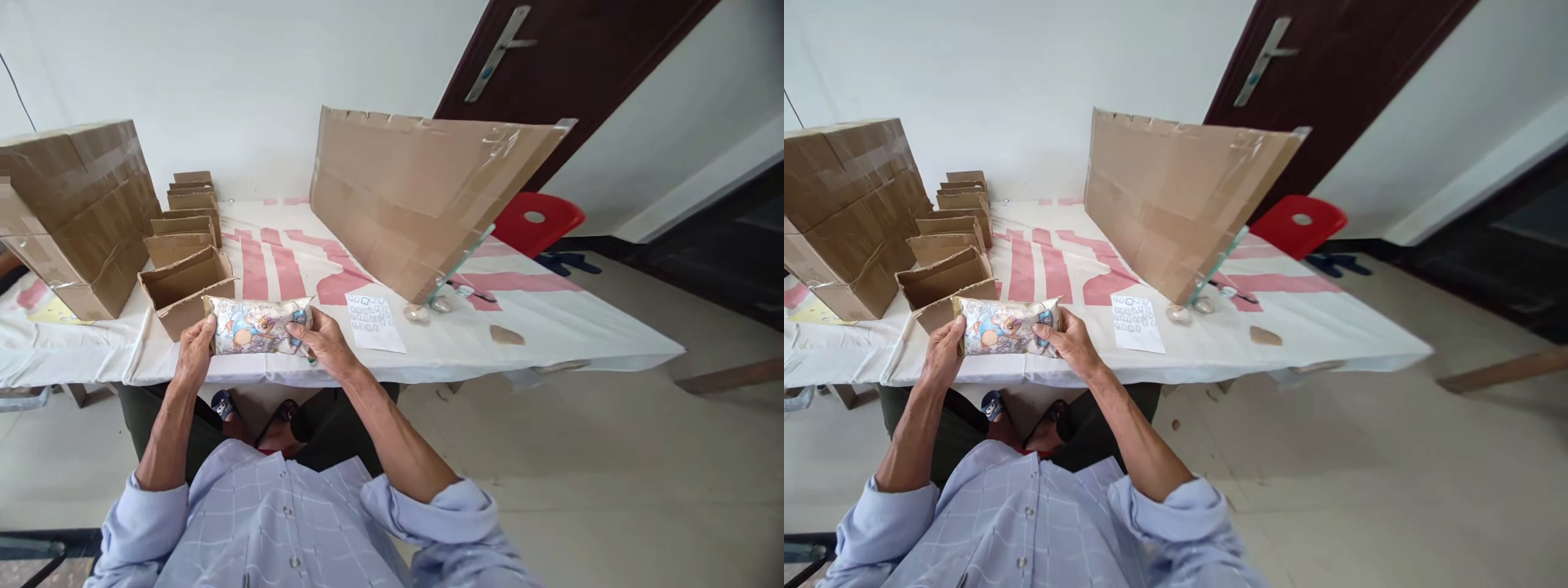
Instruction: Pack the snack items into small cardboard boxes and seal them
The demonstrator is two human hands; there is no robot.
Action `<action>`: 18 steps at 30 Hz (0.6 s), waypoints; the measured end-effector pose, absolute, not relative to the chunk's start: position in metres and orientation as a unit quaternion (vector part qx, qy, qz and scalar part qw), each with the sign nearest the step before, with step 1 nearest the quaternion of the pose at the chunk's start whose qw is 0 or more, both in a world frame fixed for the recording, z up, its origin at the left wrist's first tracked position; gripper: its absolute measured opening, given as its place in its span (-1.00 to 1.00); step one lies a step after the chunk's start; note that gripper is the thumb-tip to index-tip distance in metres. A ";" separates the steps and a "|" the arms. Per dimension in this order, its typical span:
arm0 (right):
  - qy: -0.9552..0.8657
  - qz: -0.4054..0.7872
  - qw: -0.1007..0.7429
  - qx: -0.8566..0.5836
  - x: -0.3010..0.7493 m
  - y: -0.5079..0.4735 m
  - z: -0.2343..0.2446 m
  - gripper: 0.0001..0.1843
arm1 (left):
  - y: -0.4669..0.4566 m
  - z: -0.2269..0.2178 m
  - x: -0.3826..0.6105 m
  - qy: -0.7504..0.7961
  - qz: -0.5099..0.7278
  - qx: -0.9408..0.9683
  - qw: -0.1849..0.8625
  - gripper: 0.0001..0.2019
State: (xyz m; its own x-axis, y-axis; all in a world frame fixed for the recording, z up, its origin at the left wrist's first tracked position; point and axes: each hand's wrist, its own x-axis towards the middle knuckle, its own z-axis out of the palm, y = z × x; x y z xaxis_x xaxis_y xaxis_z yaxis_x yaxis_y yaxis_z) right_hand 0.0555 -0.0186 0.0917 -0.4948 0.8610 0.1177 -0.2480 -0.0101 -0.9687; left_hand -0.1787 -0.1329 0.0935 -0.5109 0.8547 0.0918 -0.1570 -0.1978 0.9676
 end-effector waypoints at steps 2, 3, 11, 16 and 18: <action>-0.550 0.659 0.438 -0.266 0.050 -0.011 0.093 -0.33 | -0.124 0.093 -0.182 0.526 0.717 0.320 0.327 -0.43; -0.540 0.665 0.444 -0.264 0.046 -0.007 0.091 -0.32 | -0.119 0.092 -0.183 0.529 0.726 0.305 0.316 -0.44; -0.480 0.717 0.424 -0.275 0.018 0.012 0.060 -0.21 | -0.100 0.077 -0.179 0.538 0.739 0.258 0.314 -0.42; -0.495 0.726 0.388 -0.278 0.022 0.016 0.045 -0.26 | -0.100 0.060 -0.183 0.557 0.724 0.251 0.321 -0.42; -0.503 0.727 0.369 -0.288 0.026 0.016 0.041 -0.27 | -0.100 0.056 -0.186 0.567 0.709 0.255 0.334 -0.43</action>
